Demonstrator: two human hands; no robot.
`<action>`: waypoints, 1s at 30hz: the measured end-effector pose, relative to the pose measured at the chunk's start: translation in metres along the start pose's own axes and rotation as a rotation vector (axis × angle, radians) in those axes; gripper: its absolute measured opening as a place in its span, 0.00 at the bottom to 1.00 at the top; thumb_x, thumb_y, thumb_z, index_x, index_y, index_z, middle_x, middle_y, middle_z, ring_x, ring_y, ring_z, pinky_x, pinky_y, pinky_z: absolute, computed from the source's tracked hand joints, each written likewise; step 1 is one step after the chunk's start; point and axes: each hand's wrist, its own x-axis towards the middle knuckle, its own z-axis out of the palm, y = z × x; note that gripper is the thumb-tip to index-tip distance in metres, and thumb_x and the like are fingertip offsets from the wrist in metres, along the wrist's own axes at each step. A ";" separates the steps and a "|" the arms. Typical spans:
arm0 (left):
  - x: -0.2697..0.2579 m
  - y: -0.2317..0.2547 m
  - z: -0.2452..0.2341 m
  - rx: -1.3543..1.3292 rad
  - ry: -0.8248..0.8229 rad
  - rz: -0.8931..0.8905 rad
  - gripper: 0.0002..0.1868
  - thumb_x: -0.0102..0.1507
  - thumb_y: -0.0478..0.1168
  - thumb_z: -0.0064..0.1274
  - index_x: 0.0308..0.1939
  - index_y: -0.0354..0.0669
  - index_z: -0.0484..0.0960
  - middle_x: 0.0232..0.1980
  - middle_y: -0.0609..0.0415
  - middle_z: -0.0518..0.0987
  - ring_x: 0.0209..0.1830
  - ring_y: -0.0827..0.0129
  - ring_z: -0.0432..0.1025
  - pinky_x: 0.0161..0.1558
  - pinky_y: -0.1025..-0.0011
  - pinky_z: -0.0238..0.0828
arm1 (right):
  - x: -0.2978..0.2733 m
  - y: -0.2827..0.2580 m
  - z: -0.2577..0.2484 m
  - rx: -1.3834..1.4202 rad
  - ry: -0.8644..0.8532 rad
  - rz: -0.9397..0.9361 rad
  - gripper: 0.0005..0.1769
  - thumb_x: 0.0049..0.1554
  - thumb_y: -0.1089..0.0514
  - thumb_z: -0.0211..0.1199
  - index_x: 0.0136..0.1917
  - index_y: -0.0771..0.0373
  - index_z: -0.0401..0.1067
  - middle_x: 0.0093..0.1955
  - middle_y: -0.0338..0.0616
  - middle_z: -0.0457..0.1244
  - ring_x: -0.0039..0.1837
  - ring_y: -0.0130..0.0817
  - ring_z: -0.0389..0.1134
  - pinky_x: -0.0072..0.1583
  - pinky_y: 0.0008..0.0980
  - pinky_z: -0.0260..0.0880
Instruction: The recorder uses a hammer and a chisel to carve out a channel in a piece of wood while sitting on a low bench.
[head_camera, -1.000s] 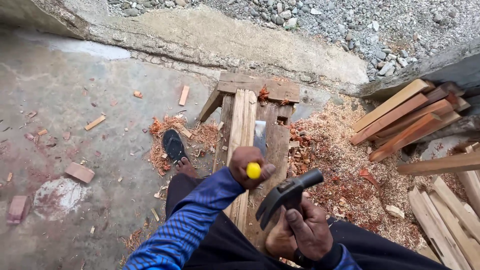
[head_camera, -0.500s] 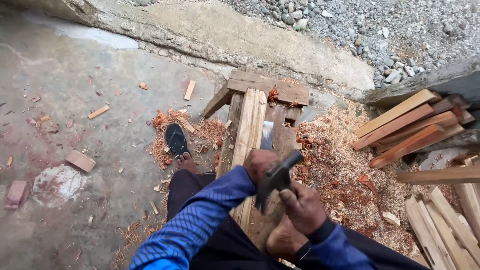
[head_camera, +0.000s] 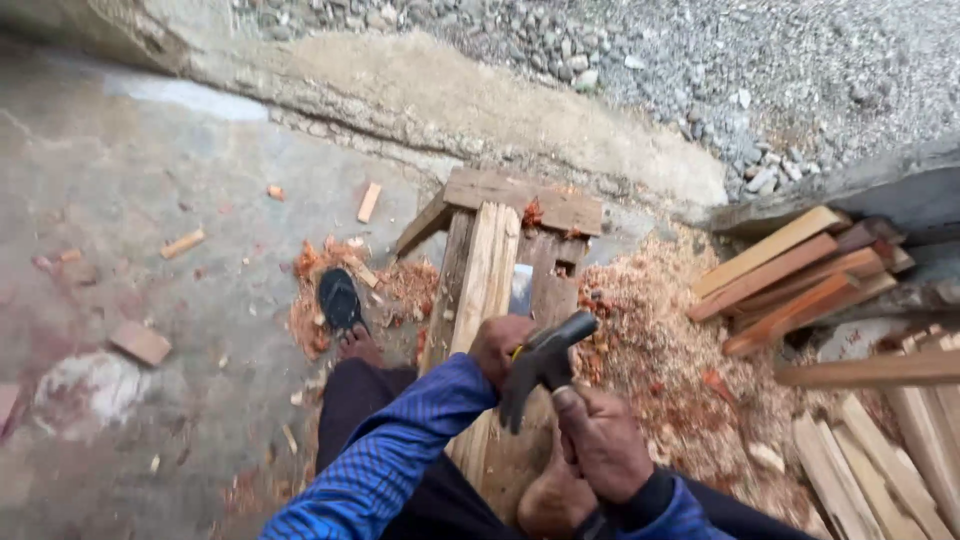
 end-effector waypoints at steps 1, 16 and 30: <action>-0.013 0.004 -0.001 0.012 -0.015 0.009 0.17 0.48 0.45 0.66 0.25 0.41 0.72 0.26 0.47 0.70 0.27 0.50 0.68 0.31 0.58 0.62 | -0.006 0.036 0.024 0.876 -0.046 0.102 0.14 0.67 0.55 0.55 0.53 0.70 0.71 0.42 0.51 0.66 0.42 0.37 0.67 0.47 0.37 0.70; 0.028 -0.014 -0.002 -0.449 -0.364 -0.421 0.21 0.62 0.48 0.66 0.22 0.45 0.73 0.20 0.59 0.69 0.19 0.77 0.63 0.23 0.72 0.62 | -0.077 -0.027 -0.207 1.466 -0.273 -0.506 0.18 0.73 0.49 0.53 0.52 0.67 0.68 0.35 0.48 0.63 0.36 0.45 0.66 0.44 0.51 0.68; 0.099 0.047 0.046 0.473 -0.800 0.267 0.10 0.50 0.45 0.64 0.32 0.51 0.81 0.34 0.57 0.75 0.39 0.65 0.68 0.47 0.61 0.64 | -0.027 -0.079 -0.217 1.596 -0.047 -0.290 0.35 0.71 0.29 0.46 0.42 0.62 0.64 0.29 0.38 0.57 0.32 0.36 0.59 0.41 0.42 0.63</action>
